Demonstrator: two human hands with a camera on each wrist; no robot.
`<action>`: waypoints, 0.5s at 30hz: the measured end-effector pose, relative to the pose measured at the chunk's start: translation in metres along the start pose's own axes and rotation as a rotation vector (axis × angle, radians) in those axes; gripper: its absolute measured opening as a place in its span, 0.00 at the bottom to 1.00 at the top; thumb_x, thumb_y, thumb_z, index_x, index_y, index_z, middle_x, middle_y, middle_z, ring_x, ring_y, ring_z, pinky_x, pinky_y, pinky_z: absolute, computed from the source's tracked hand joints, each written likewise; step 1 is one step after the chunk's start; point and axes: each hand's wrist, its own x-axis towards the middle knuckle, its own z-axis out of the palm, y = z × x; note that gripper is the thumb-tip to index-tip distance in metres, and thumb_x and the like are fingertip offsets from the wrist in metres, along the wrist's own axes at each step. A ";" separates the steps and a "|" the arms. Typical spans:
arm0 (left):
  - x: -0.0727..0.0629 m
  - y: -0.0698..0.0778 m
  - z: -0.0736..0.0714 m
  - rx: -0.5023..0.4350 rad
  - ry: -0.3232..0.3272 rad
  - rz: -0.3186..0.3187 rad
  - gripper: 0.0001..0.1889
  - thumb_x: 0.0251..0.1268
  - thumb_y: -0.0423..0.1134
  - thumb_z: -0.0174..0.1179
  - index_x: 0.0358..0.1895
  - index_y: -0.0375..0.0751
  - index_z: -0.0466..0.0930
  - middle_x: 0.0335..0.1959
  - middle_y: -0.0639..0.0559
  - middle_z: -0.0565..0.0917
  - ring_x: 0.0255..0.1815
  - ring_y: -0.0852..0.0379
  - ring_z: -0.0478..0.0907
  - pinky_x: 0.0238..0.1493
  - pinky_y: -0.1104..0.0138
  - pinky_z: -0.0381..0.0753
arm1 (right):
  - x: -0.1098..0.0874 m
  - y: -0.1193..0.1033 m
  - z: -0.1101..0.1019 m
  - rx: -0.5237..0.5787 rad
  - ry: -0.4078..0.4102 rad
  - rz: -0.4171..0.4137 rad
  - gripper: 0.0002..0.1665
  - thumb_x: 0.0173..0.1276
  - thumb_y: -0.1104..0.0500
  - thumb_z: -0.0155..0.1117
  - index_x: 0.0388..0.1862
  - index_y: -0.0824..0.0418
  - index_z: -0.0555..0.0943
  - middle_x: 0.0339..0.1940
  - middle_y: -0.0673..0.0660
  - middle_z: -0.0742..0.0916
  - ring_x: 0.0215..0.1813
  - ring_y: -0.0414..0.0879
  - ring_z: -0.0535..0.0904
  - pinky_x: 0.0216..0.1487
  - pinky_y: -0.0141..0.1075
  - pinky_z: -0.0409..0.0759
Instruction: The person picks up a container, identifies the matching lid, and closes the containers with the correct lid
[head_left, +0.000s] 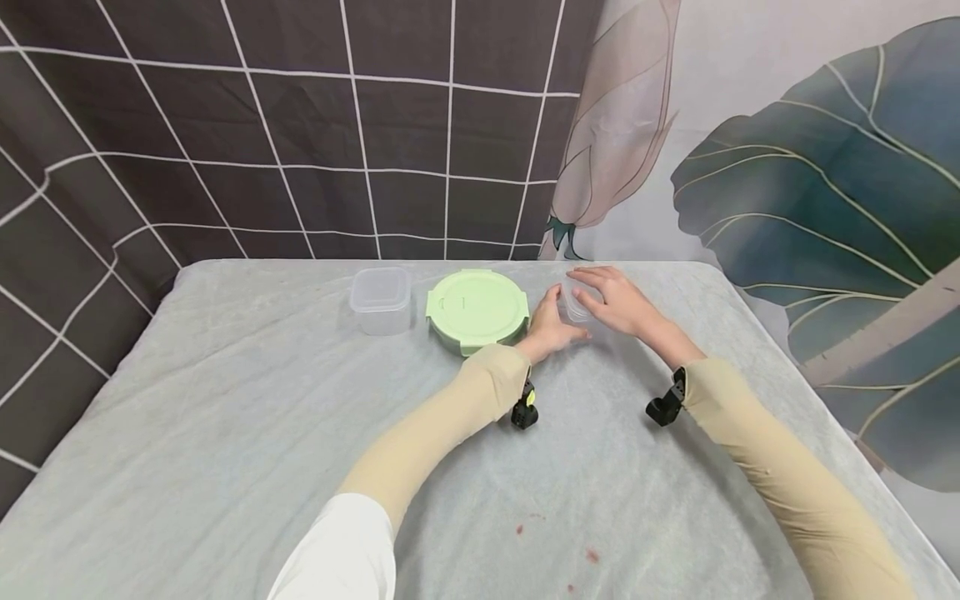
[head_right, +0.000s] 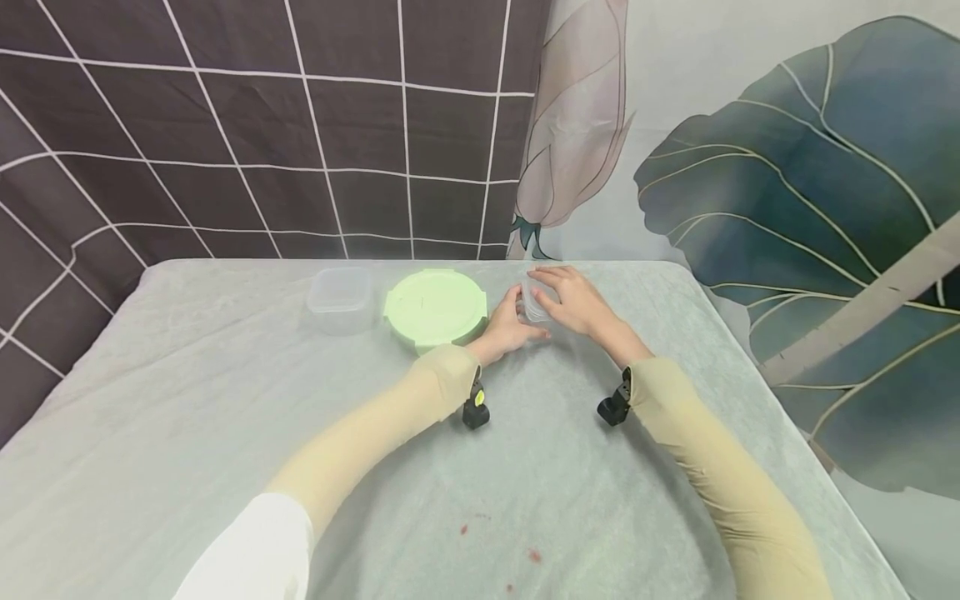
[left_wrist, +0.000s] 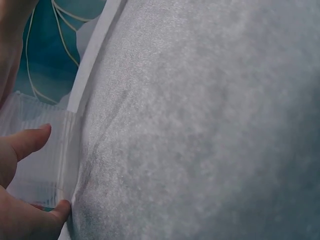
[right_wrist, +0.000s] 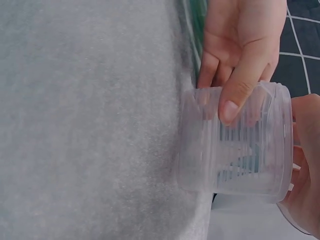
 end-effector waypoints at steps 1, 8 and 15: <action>0.000 0.000 0.000 0.000 0.002 0.001 0.49 0.50 0.34 0.72 0.75 0.41 0.51 0.73 0.46 0.63 0.73 0.52 0.61 0.73 0.63 0.62 | 0.000 0.000 0.000 -0.002 -0.001 0.001 0.27 0.76 0.52 0.47 0.68 0.64 0.69 0.70 0.66 0.72 0.72 0.64 0.61 0.73 0.58 0.55; 0.000 0.001 -0.001 0.008 -0.009 0.007 0.50 0.51 0.34 0.72 0.75 0.40 0.50 0.75 0.46 0.61 0.75 0.51 0.59 0.74 0.63 0.61 | -0.001 0.001 0.005 0.001 0.024 -0.008 0.27 0.75 0.52 0.49 0.68 0.63 0.69 0.70 0.65 0.72 0.73 0.63 0.61 0.74 0.57 0.56; 0.000 -0.001 -0.001 0.034 -0.035 0.016 0.51 0.53 0.36 0.71 0.77 0.41 0.45 0.76 0.43 0.56 0.77 0.50 0.54 0.76 0.63 0.57 | -0.001 0.002 0.009 0.017 0.078 -0.042 0.26 0.73 0.52 0.53 0.66 0.62 0.72 0.68 0.64 0.75 0.71 0.62 0.64 0.72 0.57 0.57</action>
